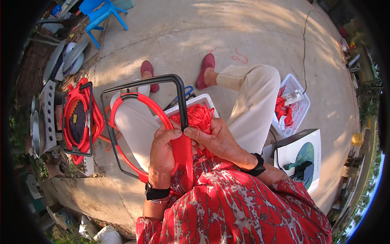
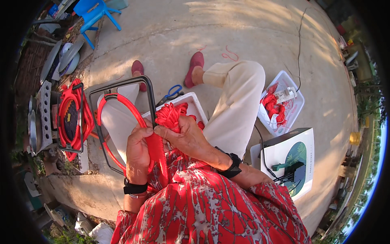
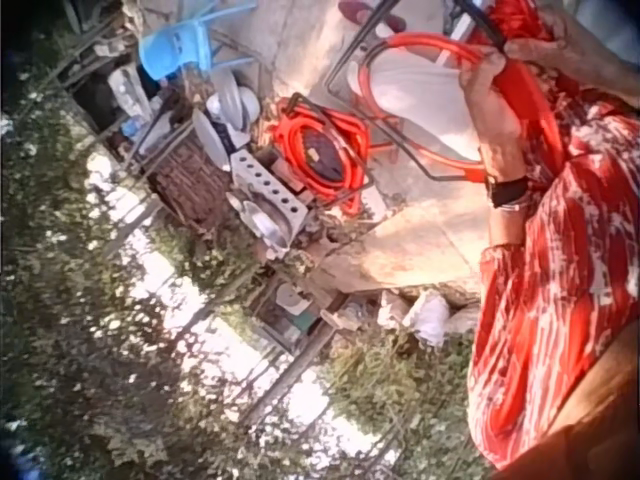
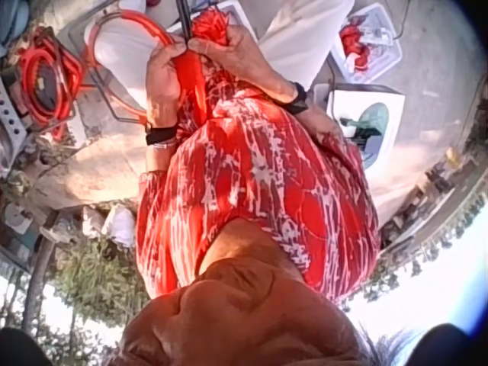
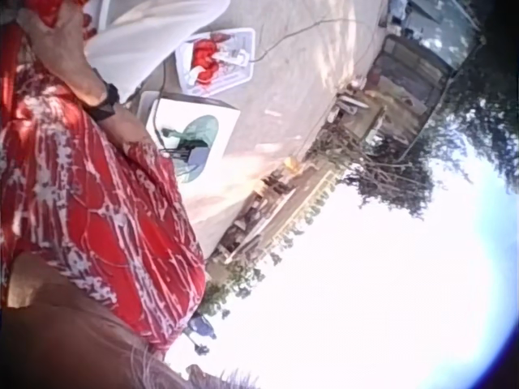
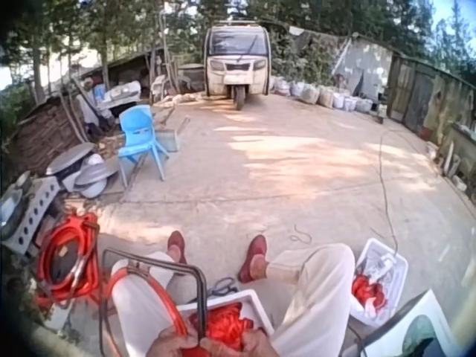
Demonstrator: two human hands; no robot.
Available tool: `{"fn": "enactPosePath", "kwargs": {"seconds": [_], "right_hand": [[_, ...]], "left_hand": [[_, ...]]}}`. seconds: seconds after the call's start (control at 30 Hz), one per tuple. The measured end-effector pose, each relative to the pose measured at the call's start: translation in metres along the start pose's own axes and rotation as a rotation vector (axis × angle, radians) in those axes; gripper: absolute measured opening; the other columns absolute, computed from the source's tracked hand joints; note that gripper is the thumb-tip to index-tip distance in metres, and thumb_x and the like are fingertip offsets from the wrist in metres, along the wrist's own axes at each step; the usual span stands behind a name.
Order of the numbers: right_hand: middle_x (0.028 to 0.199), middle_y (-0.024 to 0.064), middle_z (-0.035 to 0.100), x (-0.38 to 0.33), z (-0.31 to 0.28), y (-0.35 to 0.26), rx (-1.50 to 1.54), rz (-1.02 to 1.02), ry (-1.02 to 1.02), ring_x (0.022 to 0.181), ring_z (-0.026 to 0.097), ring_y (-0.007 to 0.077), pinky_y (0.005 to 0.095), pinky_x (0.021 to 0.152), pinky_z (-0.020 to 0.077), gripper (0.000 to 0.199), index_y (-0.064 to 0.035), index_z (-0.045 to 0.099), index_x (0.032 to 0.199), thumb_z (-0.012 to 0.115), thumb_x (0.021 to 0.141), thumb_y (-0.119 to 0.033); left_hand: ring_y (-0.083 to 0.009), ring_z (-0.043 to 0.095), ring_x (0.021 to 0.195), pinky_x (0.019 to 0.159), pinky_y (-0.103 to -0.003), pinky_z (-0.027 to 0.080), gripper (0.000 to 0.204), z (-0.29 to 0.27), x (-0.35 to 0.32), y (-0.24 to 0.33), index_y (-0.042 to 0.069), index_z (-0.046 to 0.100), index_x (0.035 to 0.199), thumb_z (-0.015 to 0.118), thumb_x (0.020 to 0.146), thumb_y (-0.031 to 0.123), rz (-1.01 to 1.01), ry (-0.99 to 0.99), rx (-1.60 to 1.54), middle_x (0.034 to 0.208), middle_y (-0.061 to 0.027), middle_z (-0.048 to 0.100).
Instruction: The person is wrapping a red cord around a circular part of a black furniture frame.
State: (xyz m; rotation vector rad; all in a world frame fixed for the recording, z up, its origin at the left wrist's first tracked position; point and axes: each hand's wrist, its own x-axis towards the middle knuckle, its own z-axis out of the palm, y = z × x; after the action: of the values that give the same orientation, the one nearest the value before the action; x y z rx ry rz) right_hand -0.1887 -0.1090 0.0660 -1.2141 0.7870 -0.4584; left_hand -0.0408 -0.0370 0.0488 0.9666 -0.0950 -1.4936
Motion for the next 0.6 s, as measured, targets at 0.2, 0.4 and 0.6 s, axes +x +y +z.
{"fn": "enactPosePath", "kwargs": {"seconds": [0.2,0.4,0.6], "right_hand": [[0.077,0.0031,0.06,0.0,-0.019,-0.009,0.071,0.005,-0.024,0.07,0.055,0.0057,0.025,0.061,0.0465,0.02,-0.0011,0.06,0.095,0.062,0.093,-0.021],[0.088,0.003,0.057,0.008,-0.067,-0.019,-0.448,-0.107,0.062,0.08,0.051,0.0107,0.027,0.073,0.0451,0.029,-0.0014,0.051,0.116,0.054,0.093,-0.02],[0.091,0.004,0.062,0.015,-0.053,-0.064,-0.404,-0.522,0.089,0.079,0.054,0.0093,0.0256,0.071,0.0457,0.035,-0.0018,0.054,0.118,0.067,0.088,-0.016]], "left_hand": [[-0.0311,0.065,0.061,0.054,-0.044,0.059,0.014,-0.006,-0.001,0.002,0.004,0.048,0.09,0.055,0.079,0.01,0.004,-0.085,0.003,0.075,-0.0201,0.062],[-0.0319,0.065,0.059,0.054,-0.042,0.058,0.013,-0.001,-0.004,0.015,0.004,0.048,0.091,0.054,0.081,0.008,0.0,-0.017,0.048,0.07,-0.0227,0.062],[-0.0319,0.065,0.059,0.055,-0.043,0.058,0.012,-0.009,-0.001,0.009,0.005,0.049,0.092,0.054,0.081,0.008,0.061,-0.055,0.02,0.071,-0.0226,0.063]]}}
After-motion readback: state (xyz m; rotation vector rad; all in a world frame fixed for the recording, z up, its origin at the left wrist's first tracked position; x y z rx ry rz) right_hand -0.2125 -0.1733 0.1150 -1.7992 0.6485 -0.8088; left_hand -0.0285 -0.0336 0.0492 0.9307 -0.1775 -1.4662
